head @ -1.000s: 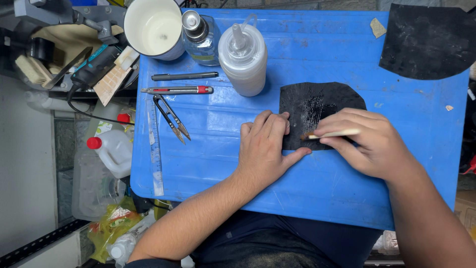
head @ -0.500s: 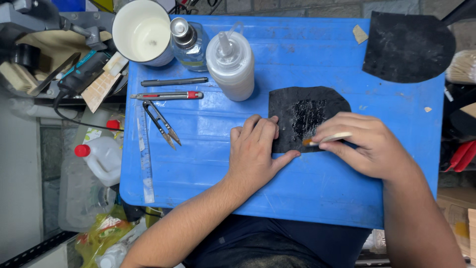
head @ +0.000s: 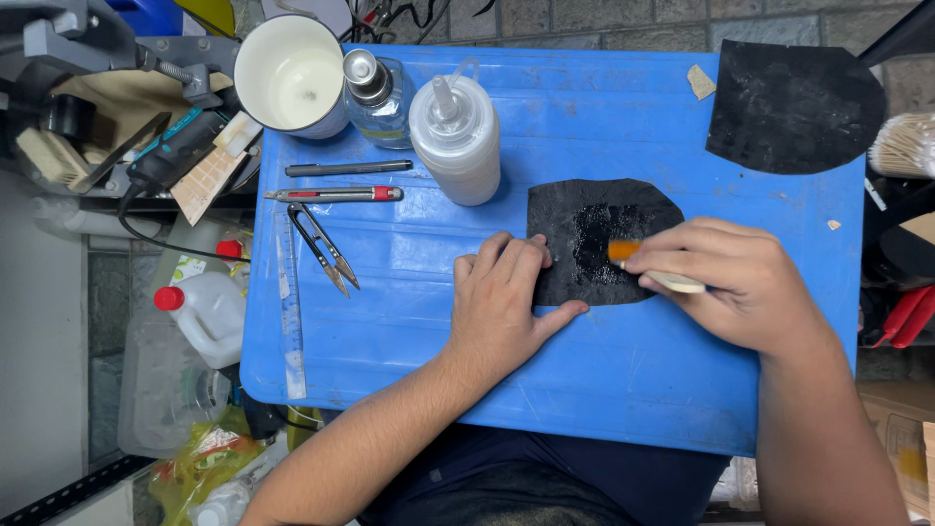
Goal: The person applies a dark viscous liquid from a squeeze bottle onto a black curved material piece and spreads it evenly with a paintbrush. The person repeats this process on multiple pieces, then wipes the brush with a white cloth.
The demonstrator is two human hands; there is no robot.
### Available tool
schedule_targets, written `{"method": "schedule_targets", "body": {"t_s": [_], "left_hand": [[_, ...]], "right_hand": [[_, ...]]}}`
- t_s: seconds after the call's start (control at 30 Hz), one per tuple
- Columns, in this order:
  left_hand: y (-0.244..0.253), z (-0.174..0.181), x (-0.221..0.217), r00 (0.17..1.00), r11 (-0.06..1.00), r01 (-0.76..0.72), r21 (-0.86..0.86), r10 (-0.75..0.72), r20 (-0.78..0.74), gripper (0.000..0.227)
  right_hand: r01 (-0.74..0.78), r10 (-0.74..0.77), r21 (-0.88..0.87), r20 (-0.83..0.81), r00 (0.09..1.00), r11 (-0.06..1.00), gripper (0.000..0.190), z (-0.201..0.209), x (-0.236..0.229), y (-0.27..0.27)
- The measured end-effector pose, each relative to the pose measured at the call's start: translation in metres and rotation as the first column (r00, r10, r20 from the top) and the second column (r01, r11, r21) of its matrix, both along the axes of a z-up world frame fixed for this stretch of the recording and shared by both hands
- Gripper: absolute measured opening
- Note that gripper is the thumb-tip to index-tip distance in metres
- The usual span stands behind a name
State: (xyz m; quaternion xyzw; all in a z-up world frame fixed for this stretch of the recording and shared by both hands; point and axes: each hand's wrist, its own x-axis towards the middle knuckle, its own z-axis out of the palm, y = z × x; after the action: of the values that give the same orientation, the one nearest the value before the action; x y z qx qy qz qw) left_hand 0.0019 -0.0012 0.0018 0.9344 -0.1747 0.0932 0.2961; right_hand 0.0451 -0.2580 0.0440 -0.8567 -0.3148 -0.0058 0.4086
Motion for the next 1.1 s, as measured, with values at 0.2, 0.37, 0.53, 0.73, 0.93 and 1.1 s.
{"method": "schedule_targets", "body": {"t_s": [0.2,0.37,0.53,0.73,0.93,1.1], "left_hand": [[0.0,0.001,-0.001,1.0,0.999,-0.012,-0.035,0.011,-0.024,0.069],[0.0,0.001,-0.001,1.0,0.999,-0.013,-0.039,0.012,-0.023,0.07],[0.0,0.001,0.0,1.0,0.999,-0.01,-0.034,0.01,-0.027,0.072],[0.001,-0.001,-0.001,1.0,0.999,-0.007,-0.035,0.006,-0.025,0.073],[0.0,0.0,0.0,1.0,0.999,-0.01,-0.031,0.009,-0.018,0.071],[0.0,0.001,-0.001,1.0,0.999,-0.013,-0.031,0.013,-0.005,0.072]], "right_hand": [[0.001,0.047,0.342,-0.131,0.99,0.94,0.012,-0.011,-0.004,0.021],[0.103,-0.12,0.095,0.203,0.972,0.99,0.017,-0.007,0.004,0.031],[-0.107,0.102,0.06,0.073,0.992,0.993,0.019,-0.006,0.003,0.028],[0.037,-0.004,0.268,-0.123,0.992,0.963,0.012,-0.022,0.004,0.026],[0.206,-0.229,0.105,0.293,0.928,0.973,0.013,-0.018,0.014,0.033],[0.001,0.008,-0.053,0.175,0.985,0.999,0.024,-0.012,0.004,0.032]]}}
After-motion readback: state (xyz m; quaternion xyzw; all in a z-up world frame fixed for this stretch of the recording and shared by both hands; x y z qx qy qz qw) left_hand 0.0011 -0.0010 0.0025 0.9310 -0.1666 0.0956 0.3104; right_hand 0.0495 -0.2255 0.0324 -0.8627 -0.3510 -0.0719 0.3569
